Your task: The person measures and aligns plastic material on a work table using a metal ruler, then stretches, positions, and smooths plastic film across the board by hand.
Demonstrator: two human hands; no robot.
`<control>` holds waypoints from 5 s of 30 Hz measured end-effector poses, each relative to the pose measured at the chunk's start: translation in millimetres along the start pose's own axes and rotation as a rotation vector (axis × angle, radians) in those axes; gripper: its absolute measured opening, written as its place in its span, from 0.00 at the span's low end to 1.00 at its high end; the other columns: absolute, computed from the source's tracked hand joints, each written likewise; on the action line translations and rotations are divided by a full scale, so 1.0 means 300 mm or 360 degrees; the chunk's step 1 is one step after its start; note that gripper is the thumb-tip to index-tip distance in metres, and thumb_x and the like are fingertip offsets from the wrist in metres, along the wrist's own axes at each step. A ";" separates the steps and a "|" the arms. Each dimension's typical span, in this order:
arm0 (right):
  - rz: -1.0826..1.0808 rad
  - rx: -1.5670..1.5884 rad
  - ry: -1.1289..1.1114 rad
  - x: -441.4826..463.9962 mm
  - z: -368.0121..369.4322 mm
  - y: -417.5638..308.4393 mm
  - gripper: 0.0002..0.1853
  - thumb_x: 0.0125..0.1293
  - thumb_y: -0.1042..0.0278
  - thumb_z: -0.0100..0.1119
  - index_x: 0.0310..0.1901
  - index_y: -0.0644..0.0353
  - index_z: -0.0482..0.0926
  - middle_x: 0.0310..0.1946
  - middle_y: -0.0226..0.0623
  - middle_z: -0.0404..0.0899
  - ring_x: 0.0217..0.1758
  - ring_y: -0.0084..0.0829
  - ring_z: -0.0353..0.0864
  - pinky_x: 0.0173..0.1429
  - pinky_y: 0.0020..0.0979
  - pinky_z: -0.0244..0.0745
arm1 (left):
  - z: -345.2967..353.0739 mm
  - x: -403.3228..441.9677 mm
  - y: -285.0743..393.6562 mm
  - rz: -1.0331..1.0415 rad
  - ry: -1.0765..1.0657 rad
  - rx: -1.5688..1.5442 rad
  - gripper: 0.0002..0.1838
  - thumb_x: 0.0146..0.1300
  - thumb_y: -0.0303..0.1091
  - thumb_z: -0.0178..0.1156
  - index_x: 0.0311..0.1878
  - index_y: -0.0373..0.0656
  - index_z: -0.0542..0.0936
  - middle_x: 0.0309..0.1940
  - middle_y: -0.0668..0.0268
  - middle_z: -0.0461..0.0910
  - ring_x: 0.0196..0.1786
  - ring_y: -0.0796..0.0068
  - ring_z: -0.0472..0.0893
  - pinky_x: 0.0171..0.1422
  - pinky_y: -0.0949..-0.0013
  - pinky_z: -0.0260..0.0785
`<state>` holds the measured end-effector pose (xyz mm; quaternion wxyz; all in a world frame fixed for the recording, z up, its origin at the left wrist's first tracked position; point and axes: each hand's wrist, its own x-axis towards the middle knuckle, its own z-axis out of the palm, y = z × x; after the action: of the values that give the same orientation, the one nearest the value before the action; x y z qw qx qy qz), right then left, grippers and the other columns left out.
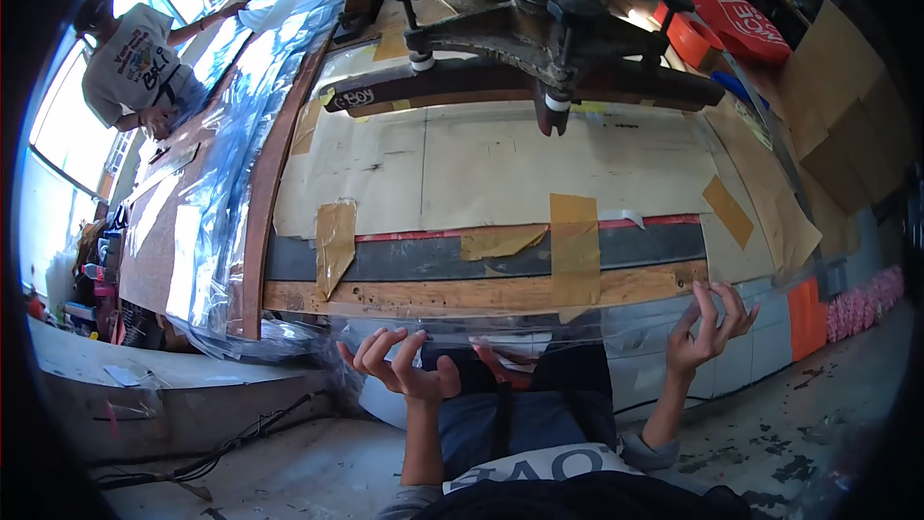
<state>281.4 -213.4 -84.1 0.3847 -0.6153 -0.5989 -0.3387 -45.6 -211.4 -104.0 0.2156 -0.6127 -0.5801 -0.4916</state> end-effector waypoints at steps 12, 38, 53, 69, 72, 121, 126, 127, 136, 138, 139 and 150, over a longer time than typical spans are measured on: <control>-0.0103 0.1092 -0.0818 -0.163 -0.177 -0.282 0.18 0.57 0.79 0.59 0.49 0.50 0.82 0.48 0.38 0.76 0.47 0.40 0.78 0.55 0.44 0.71 | -0.129 -0.206 0.073 0.0194 -0.1080 -0.0725 0.32 0.45 0.47 0.71 0.56 0.54 0.74 0.56 0.66 0.75 0.58 0.65 0.76 0.74 0.36 0.39; -0.0104 0.2295 -0.1542 -0.221 -0.193 -0.551 0.25 0.55 0.78 0.60 0.57 0.61 0.72 0.65 0.50 0.60 0.60 0.44 0.73 0.63 0.40 0.71 | -0.352 -0.370 -0.518 -0.0564 -0.1661 0.1106 0.33 0.51 0.30 0.63 0.64 0.51 0.68 0.52 0.61 0.73 0.62 0.62 0.70 0.74 0.38 0.44; -0.0133 0.1970 -0.1660 -0.242 -0.142 -0.469 0.16 0.60 0.73 0.60 0.51 0.64 0.79 0.63 0.50 0.62 0.56 0.41 0.76 0.59 0.40 0.72 | -0.187 -0.313 -0.462 -0.0928 -0.2340 0.0860 0.40 0.58 0.57 0.61 0.72 0.62 0.60 0.72 0.57 0.58 0.77 0.55 0.51 0.70 0.23 0.31; -0.0105 0.1863 -0.1722 -0.269 -0.109 -0.452 0.17 0.60 0.71 0.60 0.51 0.64 0.79 0.65 0.50 0.60 0.57 0.42 0.75 0.60 0.41 0.72 | -0.127 -0.264 -0.416 -0.0794 -0.2408 0.0874 0.37 0.59 0.58 0.59 0.71 0.62 0.62 0.72 0.56 0.58 0.77 0.53 0.50 0.70 0.23 0.30; -0.0109 0.1836 -0.1751 -0.266 -0.107 -0.447 0.17 0.60 0.71 0.60 0.51 0.64 0.79 0.65 0.51 0.59 0.58 0.41 0.74 0.61 0.40 0.71 | -0.115 -0.264 -0.415 -0.0774 -0.2389 0.0837 0.36 0.59 0.58 0.59 0.70 0.61 0.63 0.72 0.56 0.58 0.77 0.53 0.50 0.70 0.24 0.30; -0.0239 0.1622 -0.1668 -0.213 0.001 -0.359 0.18 0.57 0.77 0.59 0.52 0.58 0.78 0.59 0.41 0.70 0.54 0.40 0.79 0.54 0.38 0.79 | -0.106 -0.345 -0.337 -0.0735 -0.2253 0.0559 0.35 0.60 0.59 0.58 0.68 0.57 0.67 0.68 0.55 0.64 0.76 0.50 0.53 0.70 0.24 0.30; 0.0531 0.1015 -0.1232 -0.501 0.150 -0.050 0.14 0.59 0.79 0.55 0.48 0.62 0.78 0.52 0.48 0.74 0.55 0.48 0.75 0.58 0.40 0.72 | -0.118 -0.361 -0.338 -0.0717 -0.2208 0.0542 0.34 0.59 0.59 0.59 0.66 0.56 0.69 0.67 0.55 0.66 0.75 0.50 0.54 0.70 0.23 0.30; 0.0755 0.0693 -0.1027 -0.608 0.168 0.050 0.14 0.60 0.79 0.54 0.48 0.64 0.77 0.51 0.48 0.74 0.54 0.49 0.75 0.58 0.40 0.71 | -0.123 -0.368 -0.341 -0.0695 -0.2212 0.0553 0.34 0.59 0.59 0.59 0.66 0.56 0.69 0.66 0.55 0.66 0.75 0.50 0.55 0.70 0.23 0.30; 0.3097 0.0151 -0.1344 -1.603 -0.134 0.594 0.42 0.57 0.45 0.54 0.69 0.58 0.53 0.57 0.49 0.72 0.54 0.50 0.75 0.52 0.42 0.76 | -0.149 -0.404 -0.344 -0.0599 -0.2303 0.0558 0.36 0.56 0.63 0.60 0.65 0.57 0.71 0.64 0.56 0.69 0.73 0.50 0.58 0.69 0.21 0.30; 0.3475 0.0337 -0.0481 -1.593 -0.067 0.576 0.37 0.57 0.54 0.54 0.67 0.57 0.56 0.54 0.49 0.73 0.50 0.48 0.77 0.50 0.43 0.77 | -0.139 -0.386 -0.340 -0.0587 -0.2243 0.0543 0.33 0.56 0.58 0.63 0.62 0.55 0.73 0.62 0.55 0.71 0.73 0.47 0.58 0.70 0.23 0.29; 0.3522 0.0403 -0.0130 -1.589 -0.039 0.577 0.35 0.57 0.58 0.54 0.66 0.57 0.57 0.53 0.49 0.74 0.48 0.48 0.78 0.49 0.44 0.77 | -0.128 -0.372 -0.330 -0.0543 -0.2220 0.0539 0.33 0.56 0.58 0.63 0.62 0.54 0.74 0.62 0.55 0.71 0.73 0.47 0.59 0.70 0.23 0.29; 0.1320 0.0264 -0.1251 -0.943 -0.006 0.576 0.13 0.53 0.73 0.65 0.40 0.60 0.74 0.42 0.46 0.71 0.34 0.40 0.78 0.33 0.34 0.75 | -0.109 -0.149 -0.074 -0.0297 -0.2133 -0.0030 0.29 0.62 0.50 0.60 0.65 0.51 0.70 0.63 0.54 0.70 0.69 0.54 0.65 0.71 0.34 0.48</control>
<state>438.7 -347.6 -343.2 0.2808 -0.8460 -0.4303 0.1426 -70.8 -255.7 -135.0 -0.2395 -0.7343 -0.6346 -0.0272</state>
